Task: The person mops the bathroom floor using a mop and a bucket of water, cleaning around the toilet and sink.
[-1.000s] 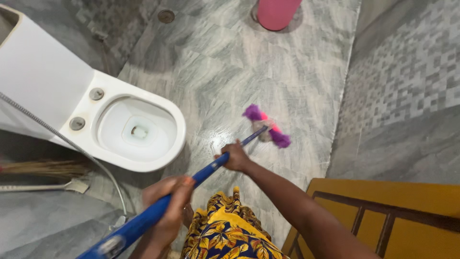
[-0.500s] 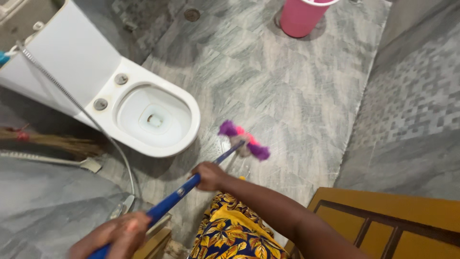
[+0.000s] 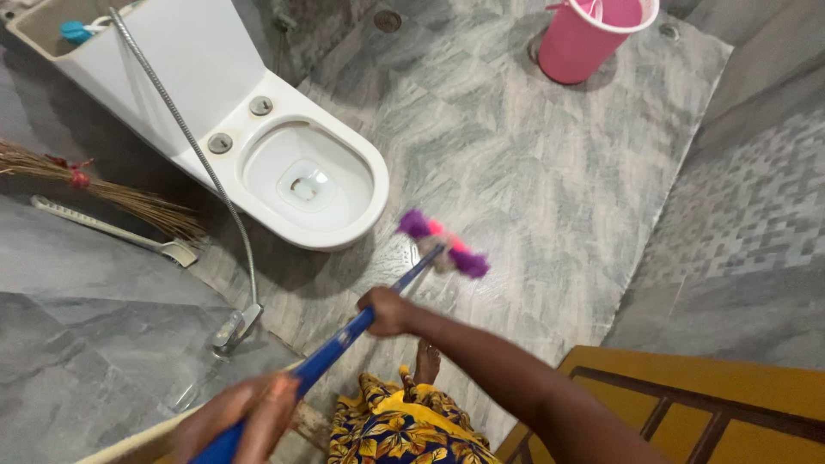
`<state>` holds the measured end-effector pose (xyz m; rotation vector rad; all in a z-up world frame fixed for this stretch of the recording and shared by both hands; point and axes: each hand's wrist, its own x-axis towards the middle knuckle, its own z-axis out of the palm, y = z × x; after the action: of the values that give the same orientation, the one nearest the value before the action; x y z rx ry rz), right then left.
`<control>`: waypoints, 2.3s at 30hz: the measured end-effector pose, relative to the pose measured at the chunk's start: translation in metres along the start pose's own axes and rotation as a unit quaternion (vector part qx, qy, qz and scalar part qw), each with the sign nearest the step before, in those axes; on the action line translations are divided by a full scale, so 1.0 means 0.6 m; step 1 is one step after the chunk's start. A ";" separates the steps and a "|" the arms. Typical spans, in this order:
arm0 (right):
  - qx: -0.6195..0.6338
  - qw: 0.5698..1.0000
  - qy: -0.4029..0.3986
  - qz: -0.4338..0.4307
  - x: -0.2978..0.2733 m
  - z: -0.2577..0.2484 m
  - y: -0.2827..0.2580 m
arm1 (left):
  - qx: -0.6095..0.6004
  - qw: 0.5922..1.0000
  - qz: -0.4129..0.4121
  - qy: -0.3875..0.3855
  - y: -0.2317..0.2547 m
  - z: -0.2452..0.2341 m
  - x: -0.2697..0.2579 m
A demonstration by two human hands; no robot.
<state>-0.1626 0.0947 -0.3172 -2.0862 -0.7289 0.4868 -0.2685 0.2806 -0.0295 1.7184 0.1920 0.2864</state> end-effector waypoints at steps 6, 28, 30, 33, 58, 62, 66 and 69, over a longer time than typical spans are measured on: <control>0.016 0.998 -0.056 -0.037 -0.034 0.054 -0.159 | 0.026 1.000 -0.002 0.006 0.072 -0.081 -0.036; -0.078 0.995 0.039 -0.057 0.003 0.080 -0.010 | 0.063 0.993 -0.098 -0.008 0.018 -0.072 -0.115; -0.051 0.997 0.012 -0.052 -0.006 0.114 -0.083 | 0.194 0.979 0.067 -0.005 0.055 -0.138 -0.152; -0.040 0.997 -0.062 -0.008 -0.025 0.139 -0.197 | 0.138 0.981 0.116 0.069 0.074 -0.177 -0.203; -0.021 0.993 -0.031 -0.109 -0.010 0.146 -0.168 | 0.090 0.991 -0.101 0.008 0.132 -0.166 -0.193; 0.032 0.992 -0.120 -0.021 -0.040 0.142 -0.290 | 0.044 0.994 -0.081 0.052 0.171 -0.190 -0.205; -0.022 0.993 -0.111 0.021 -0.046 0.104 -0.325 | 0.032 0.998 -0.058 0.012 0.172 -0.185 -0.188; -0.040 0.996 -0.074 0.034 -0.042 0.092 -0.296 | -0.012 0.999 -0.030 -0.021 0.162 -0.168 -0.162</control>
<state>-0.2702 0.1945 -0.2002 -2.1728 -0.7761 0.6666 -0.3948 0.3314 0.0733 1.6912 0.2078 0.2066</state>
